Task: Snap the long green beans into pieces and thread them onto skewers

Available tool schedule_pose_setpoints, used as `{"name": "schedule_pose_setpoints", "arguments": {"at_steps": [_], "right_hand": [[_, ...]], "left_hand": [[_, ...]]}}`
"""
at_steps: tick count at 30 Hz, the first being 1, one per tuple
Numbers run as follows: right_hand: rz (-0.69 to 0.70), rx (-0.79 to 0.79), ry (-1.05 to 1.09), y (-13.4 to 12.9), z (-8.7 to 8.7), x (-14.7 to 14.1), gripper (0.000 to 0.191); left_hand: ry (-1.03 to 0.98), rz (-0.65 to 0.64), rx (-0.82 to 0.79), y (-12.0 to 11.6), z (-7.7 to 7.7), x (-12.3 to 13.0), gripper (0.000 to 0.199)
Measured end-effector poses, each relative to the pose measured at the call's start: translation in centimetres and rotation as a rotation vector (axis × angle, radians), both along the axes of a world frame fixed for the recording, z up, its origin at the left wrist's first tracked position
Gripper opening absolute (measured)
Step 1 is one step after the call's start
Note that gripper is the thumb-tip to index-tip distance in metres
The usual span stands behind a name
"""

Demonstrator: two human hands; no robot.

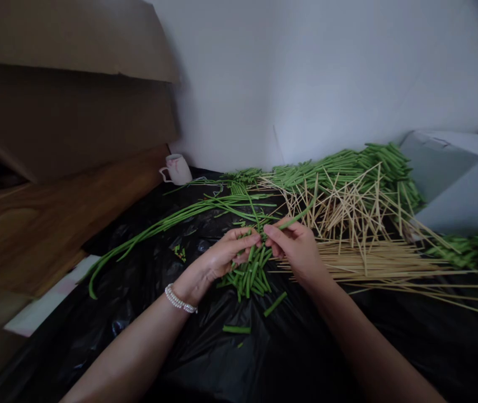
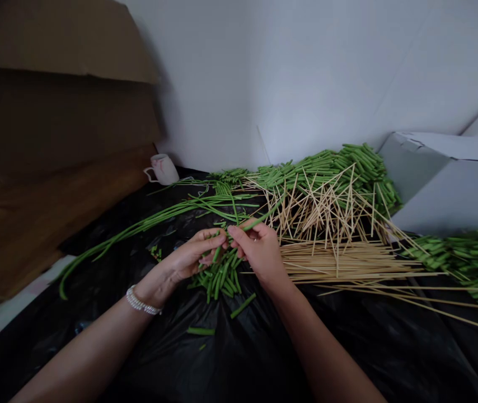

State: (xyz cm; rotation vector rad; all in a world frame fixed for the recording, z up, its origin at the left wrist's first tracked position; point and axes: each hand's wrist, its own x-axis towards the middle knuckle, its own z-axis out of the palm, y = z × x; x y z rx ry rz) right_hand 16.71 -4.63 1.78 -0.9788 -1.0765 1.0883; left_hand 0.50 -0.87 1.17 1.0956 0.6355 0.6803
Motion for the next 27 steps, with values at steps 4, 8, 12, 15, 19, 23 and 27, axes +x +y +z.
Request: {"name": "schedule_pose_setpoints", "arguments": {"at_steps": [4,8,12,15,19,23,27], "right_hand": [[-0.074,0.121,-0.173,-0.5,-0.2,-0.6,0.018],[-0.142,0.256,-0.401,-1.2,-0.6,-1.5,0.015],[-0.119,0.421,-0.499,-1.6,-0.9,-2.1,0.024],[-0.043,0.351,-0.442,-1.7,-0.7,-2.2,0.026],[0.062,0.116,-0.229,-1.4,0.1,-1.5,0.019],[0.120,-0.007,0.086,-0.7,0.6,-0.4,0.029],[0.135,-0.094,0.275,-0.4,0.6,0.0,0.035]], "left_hand": [[-0.121,0.097,-0.095,0.4,-0.2,0.1,0.024],[-0.243,0.142,-0.209,0.6,-0.1,0.2,0.028],[-0.331,0.177,-0.295,0.8,0.0,0.3,0.026],[-0.320,0.193,-0.306,0.8,0.0,0.4,0.023],[-0.236,0.086,-0.342,0.7,0.1,0.2,0.028],[-0.266,-0.081,-0.378,0.4,0.6,-0.1,0.029],[-0.196,-0.227,-0.275,-0.1,1.0,-0.4,0.033]]}}
